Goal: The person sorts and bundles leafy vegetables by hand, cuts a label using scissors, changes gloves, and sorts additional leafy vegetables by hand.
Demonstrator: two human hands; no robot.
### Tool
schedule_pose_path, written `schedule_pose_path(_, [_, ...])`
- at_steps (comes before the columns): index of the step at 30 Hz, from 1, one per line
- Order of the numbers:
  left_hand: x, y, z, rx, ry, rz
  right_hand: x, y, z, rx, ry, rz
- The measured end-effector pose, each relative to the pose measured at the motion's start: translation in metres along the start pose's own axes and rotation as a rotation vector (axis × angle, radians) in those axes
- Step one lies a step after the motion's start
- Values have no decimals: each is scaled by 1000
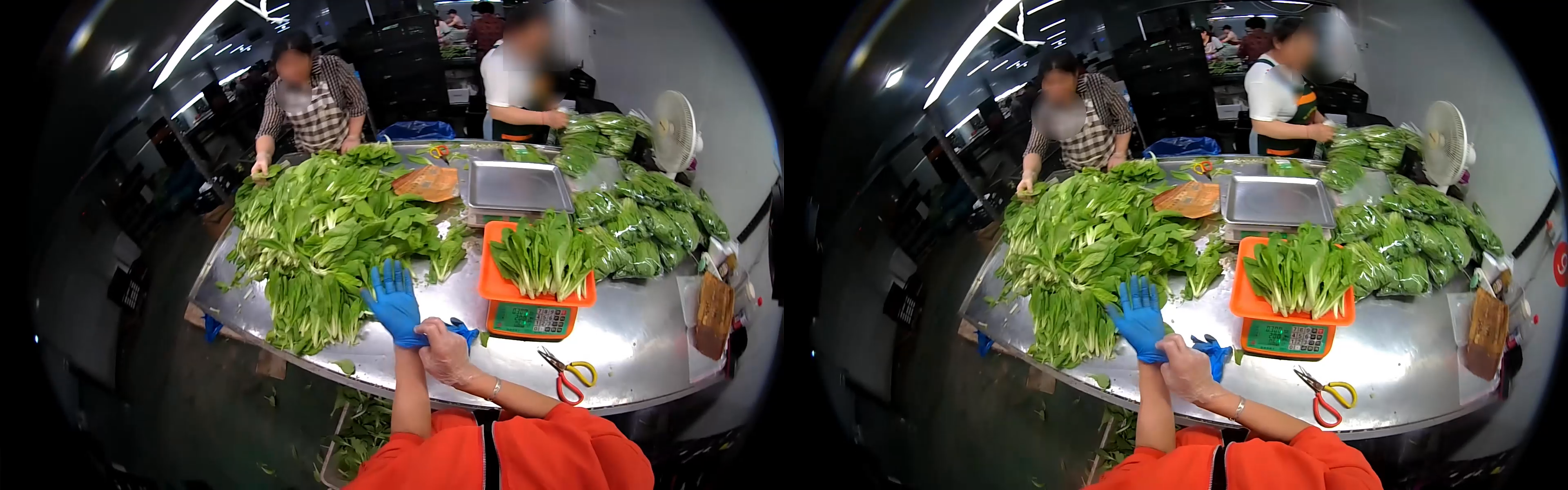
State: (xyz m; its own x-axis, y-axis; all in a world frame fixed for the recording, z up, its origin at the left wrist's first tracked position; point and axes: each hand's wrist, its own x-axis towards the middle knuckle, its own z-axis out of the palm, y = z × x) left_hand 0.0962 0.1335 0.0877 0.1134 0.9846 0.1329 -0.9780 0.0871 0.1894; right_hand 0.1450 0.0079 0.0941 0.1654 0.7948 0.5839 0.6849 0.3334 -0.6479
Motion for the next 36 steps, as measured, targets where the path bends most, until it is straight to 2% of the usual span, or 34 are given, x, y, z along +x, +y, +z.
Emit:
schedule_pose_path(2, [-1, -5, 0, 59, 30, 8, 3, -6, -7, -87, 0, -99])
schedule_pose_path(5, [-2, -8, 3, 595, 71, 170, 9, -4, -11, -109, 25, -175])
schedule_pose_path(6, [-2, -8, 5, 598, 78, 178, 12, -6, -13, -117, 59, -230])
schedule_pose_path(8, [-5, -9, 7, 811, 136, 197, 7, -9, -10, -74, 29, -196])
schedule_pose_path(10, [-5, -4, -1, 819, 133, 197, -2, -11, -9, -29, -73, -199])
schedule_pose_path(12, [-14, 9, -8, 359, 61, -11, -17, -13, -2, 29, -87, -212])
schedule_pose_path(13, [-11, 15, -9, 93, 177, -182, -22, -14, 0, 80, -97, -162])
schedule_pose_path(15, [-16, 19, -11, 11, 145, -330, -26, -8, 1, 102, -106, -95])
schedule_pose_path(16, [-16, 19, -14, -2, 112, -344, -24, 3, 7, 55, -78, -87])
schedule_pose_path(18, [-14, 16, -18, -17, 103, -238, -17, 23, 12, 60, 21, -15])
schedule_pose_path(19, [-13, 17, -18, -49, 112, -248, -11, 18, 7, 67, -4, 17])
schedule_pose_path(20, [-14, 19, -7, -175, 146, -254, -14, 17, 10, 115, 20, -3])
schedule_pose_path(22, [-14, 28, -11, -177, 144, -196, -36, -6, 2, 250, -156, 58])
schedule_pose_path(23, [-10, 35, -16, -37, 116, -100, -45, -13, -4, 399, -256, 72])
schedule_pose_path(24, [-7, 41, -21, 106, 88, -3, -57, -1, -4, 454, -452, -90])
schedule_pose_path(25, [-6, 48, -28, 103, 92, -4, -58, 5, -11, 338, -473, -21])
schedule_pose_path(26, [-9, 56, -36, 413, 139, 127, -58, 11, -16, 222, -494, 47])
schedule_pose_path(27, [-13, 62, -45, 723, 183, 261, -55, 28, -16, 87, -319, 162])
schedule_pose_path(28, [-18, 64, -57, 723, 187, 261, -49, 51, -11, -48, -140, 275])
schedule_pose_path(30, [-35, 68, -88, 971, 244, 4, -39, 92, -8, -422, 79, 180])
schedule_pose_path(31, [-47, 65, -97, 1004, 249, -106, -39, 107, -8, -422, 75, 180])
schedule_pose_path(33, [-70, 54, -100, 1115, 285, -290, -38, 127, -8, -446, -351, 423])
schedule_pose_path(34, [-79, 50, -100, 1196, 322, -362, -34, 126, -8, -447, -352, 418])
schedule_pose_path(36, [-93, 44, -113, 1220, 244, -444, -25, 120, -9, -222, -195, 462])
